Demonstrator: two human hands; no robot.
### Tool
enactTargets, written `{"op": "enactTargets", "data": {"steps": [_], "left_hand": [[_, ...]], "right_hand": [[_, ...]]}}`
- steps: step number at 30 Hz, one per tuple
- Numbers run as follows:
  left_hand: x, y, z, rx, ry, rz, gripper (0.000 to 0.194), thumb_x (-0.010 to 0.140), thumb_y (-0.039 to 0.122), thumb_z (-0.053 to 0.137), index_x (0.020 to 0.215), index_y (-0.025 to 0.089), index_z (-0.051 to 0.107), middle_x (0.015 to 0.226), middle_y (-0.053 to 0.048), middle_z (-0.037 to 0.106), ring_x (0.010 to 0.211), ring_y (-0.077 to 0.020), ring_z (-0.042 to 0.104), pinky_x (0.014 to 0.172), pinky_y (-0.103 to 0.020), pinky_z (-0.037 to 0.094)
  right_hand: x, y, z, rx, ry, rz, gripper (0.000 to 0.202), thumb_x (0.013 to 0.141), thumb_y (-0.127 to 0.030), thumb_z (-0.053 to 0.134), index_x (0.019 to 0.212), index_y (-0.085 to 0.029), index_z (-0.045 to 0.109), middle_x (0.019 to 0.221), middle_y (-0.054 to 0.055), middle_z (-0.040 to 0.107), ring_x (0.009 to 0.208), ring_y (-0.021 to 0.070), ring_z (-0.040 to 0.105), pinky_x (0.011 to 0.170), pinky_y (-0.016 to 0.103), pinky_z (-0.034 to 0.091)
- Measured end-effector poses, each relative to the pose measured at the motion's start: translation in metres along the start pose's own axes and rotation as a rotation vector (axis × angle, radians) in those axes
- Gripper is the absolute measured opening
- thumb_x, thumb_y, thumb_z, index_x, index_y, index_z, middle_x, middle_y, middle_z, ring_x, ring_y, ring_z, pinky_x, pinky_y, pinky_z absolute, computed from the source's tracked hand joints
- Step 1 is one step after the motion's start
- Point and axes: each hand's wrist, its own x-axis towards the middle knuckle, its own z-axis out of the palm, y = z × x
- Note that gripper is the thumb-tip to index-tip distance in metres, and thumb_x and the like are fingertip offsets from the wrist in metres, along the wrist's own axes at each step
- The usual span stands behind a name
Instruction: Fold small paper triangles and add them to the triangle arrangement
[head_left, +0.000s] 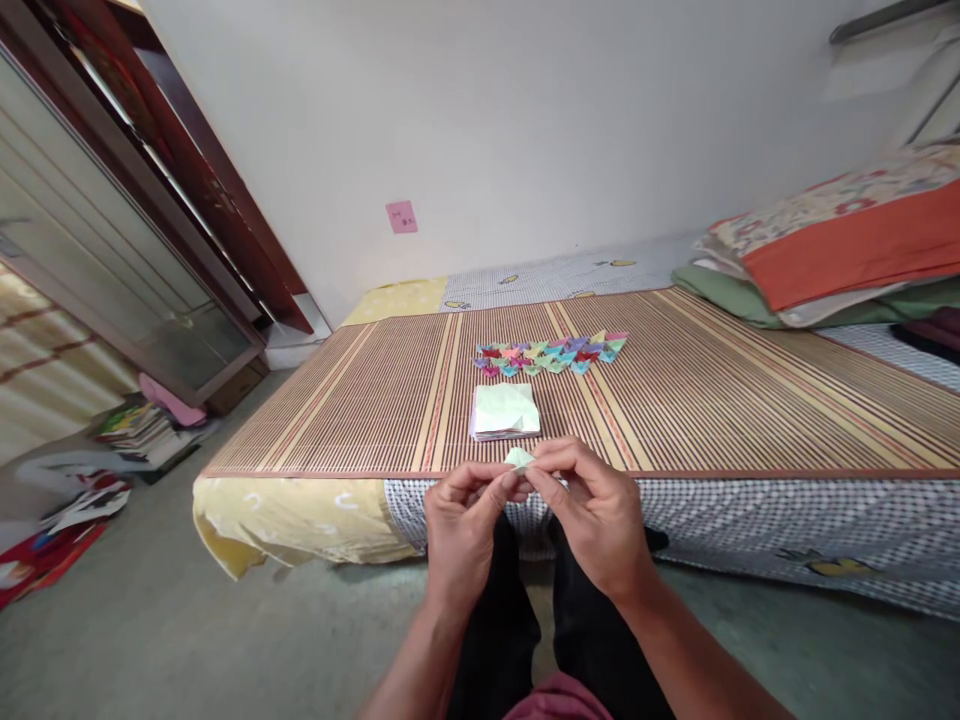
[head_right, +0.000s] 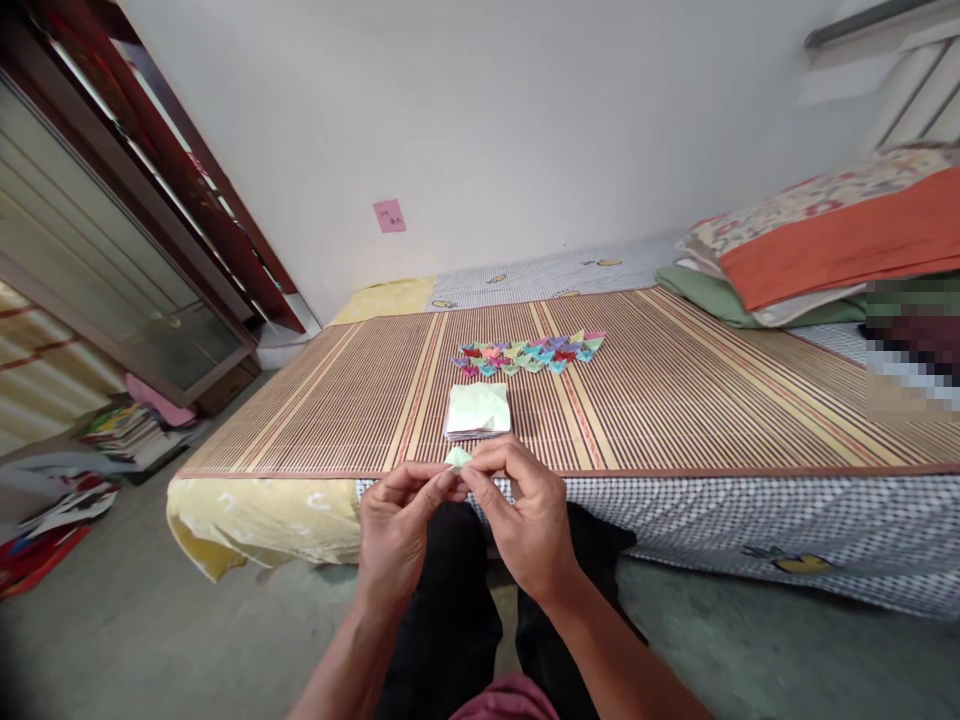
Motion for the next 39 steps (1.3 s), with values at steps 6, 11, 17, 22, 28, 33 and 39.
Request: {"op": "enactTargets", "data": {"steps": [6, 11, 17, 22, 28, 33, 39], "left_hand": [[0.000, 0.000, 0.002, 0.025, 0.010, -0.009, 0.014, 0.080, 0.026, 0.086, 0.080, 0.016, 0.076, 0.073, -0.002, 0.078, 0.069, -0.0131, 0.074, 0.072, -0.022, 0.060], [0.000, -0.001, 0.002, 0.016, 0.022, -0.027, 0.019, 0.080, 0.028, 0.086, 0.079, 0.015, 0.071, 0.073, -0.002, 0.076, 0.069, -0.0131, 0.073, 0.072, -0.023, 0.060], [-0.004, -0.003, 0.004, 0.031, 0.060, 0.006, 0.021, 0.080, 0.030, 0.086, 0.079, 0.015, 0.070, 0.072, -0.003, 0.075, 0.068, -0.0147, 0.073, 0.071, -0.025, 0.060], [-0.004, -0.004, 0.005, 0.052, 0.057, 0.013, 0.022, 0.079, 0.029, 0.086, 0.079, 0.015, 0.068, 0.071, -0.003, 0.074, 0.068, -0.0139, 0.072, 0.070, -0.024, 0.058], [-0.003, -0.004, 0.007, 0.008, 0.070, -0.009, 0.029, 0.077, 0.031, 0.088, 0.082, 0.017, 0.063, 0.072, -0.001, 0.074, 0.068, -0.0147, 0.072, 0.070, -0.025, 0.058], [0.002, -0.001, 0.000, 0.014, -0.017, -0.105, 0.025, 0.078, 0.030, 0.087, 0.088, 0.015, 0.069, 0.073, -0.003, 0.076, 0.066, -0.0142, 0.072, 0.069, -0.025, 0.057], [0.008, 0.002, -0.005, 0.040, -0.073, -0.163, 0.022, 0.076, 0.030, 0.087, 0.077, 0.013, 0.072, 0.068, -0.004, 0.074, 0.063, -0.0131, 0.067, 0.065, -0.023, 0.053]], "right_hand": [[0.001, 0.003, 0.003, 0.030, 0.019, 0.072, 0.011, 0.093, -0.017, 0.069, 0.083, -0.022, 0.068, 0.092, 0.004, 0.068, 0.091, 0.0204, 0.069, 0.084, 0.035, 0.054], [0.002, 0.005, 0.002, 0.015, 0.037, 0.082, 0.010, 0.091, -0.018, 0.070, 0.082, -0.022, 0.067, 0.092, 0.004, 0.068, 0.089, 0.0203, 0.069, 0.081, 0.034, 0.054], [0.001, 0.006, 0.004, 0.048, 0.046, 0.125, 0.011, 0.090, -0.020, 0.071, 0.080, -0.021, 0.067, 0.091, 0.004, 0.068, 0.091, 0.0214, 0.069, 0.082, 0.035, 0.054], [0.000, 0.005, 0.007, 0.092, 0.098, 0.186, 0.011, 0.087, -0.021, 0.074, 0.081, -0.021, 0.065, 0.091, 0.004, 0.069, 0.090, 0.0212, 0.069, 0.083, 0.035, 0.056], [-0.001, 0.007, 0.007, 0.129, 0.107, 0.241, 0.013, 0.086, -0.022, 0.075, 0.081, -0.021, 0.063, 0.088, 0.004, 0.069, 0.088, 0.0205, 0.070, 0.081, 0.034, 0.057], [0.003, 0.006, 0.000, 0.091, 0.035, 0.258, 0.009, 0.087, -0.024, 0.074, 0.084, -0.020, 0.066, 0.086, 0.004, 0.070, 0.082, 0.0196, 0.070, 0.077, 0.032, 0.056], [0.006, 0.002, -0.008, 0.026, -0.107, 0.285, 0.011, 0.090, -0.030, 0.074, 0.090, -0.019, 0.069, 0.085, 0.003, 0.071, 0.081, 0.0189, 0.068, 0.074, 0.030, 0.055]]}}
